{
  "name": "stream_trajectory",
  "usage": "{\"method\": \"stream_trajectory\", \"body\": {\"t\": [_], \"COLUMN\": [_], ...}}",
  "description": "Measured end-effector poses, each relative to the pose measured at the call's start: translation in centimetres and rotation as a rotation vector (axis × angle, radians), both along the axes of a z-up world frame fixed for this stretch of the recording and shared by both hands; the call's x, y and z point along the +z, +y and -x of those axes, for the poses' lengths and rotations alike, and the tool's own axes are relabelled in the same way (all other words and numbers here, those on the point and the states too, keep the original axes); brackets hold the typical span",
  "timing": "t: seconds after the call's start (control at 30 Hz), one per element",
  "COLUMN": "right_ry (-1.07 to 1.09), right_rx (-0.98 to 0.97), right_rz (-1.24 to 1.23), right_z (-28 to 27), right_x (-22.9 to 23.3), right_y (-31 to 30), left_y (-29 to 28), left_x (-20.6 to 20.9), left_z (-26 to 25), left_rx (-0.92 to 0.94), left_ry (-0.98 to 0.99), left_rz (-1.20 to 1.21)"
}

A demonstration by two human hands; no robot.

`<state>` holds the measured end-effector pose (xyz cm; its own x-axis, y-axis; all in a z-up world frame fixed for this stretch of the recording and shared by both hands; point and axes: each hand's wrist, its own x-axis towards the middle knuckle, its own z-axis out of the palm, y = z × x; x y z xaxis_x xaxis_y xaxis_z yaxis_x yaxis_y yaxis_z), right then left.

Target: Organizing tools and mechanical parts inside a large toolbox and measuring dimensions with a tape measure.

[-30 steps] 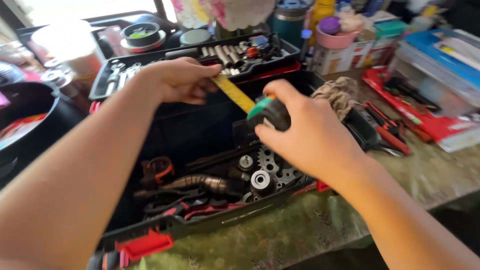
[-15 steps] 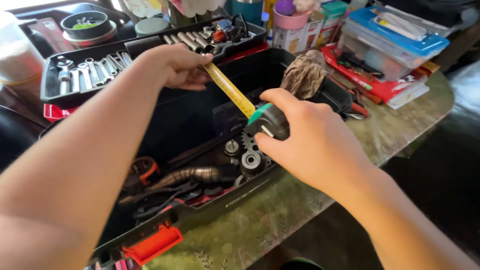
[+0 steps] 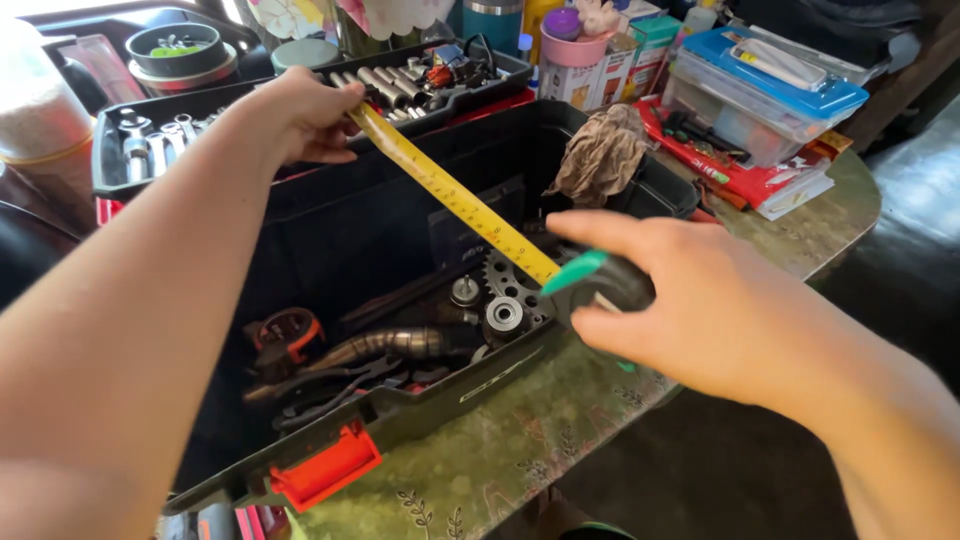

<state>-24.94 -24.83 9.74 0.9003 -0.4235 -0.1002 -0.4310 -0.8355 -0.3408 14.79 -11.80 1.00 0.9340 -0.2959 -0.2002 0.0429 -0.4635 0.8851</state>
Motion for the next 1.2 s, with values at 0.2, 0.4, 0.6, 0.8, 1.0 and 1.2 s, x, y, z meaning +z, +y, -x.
{"method": "stream_trajectory", "body": {"t": [0.2, 0.4, 0.6, 0.8, 1.0, 1.2], "right_ry": [-0.050, 0.069, 0.022, 0.067, 0.058, 0.042], "right_rx": [0.164, 0.076, 0.118, 0.049, 0.053, 0.042], "right_rz": [0.028, 0.037, 0.003, -0.028, -0.039, -0.097], "right_z": [0.1, 0.1, 0.0, -0.3, -1.2, -2.1], "right_x": [-1.8, -1.1, -1.4, -0.3, -0.7, 0.2], "right_y": [-0.6, 0.3, -0.6, -0.2, -0.6, -0.3], "left_y": [-1.0, -3.1, -4.1, -4.6, -4.9, -5.2], "left_x": [-1.0, -2.6, -1.6, -1.8, -1.4, -1.8], "left_z": [1.3, 0.4, 1.1, 3.1, 5.4, 6.1], "left_rx": [-0.073, -0.115, -0.125, -0.191, -0.221, -0.302], "left_ry": [-0.074, -0.128, -0.187, -0.254, -0.408, -0.591], "left_rz": [-0.077, -0.008, -0.026, -0.095, -0.178, -0.406]}}
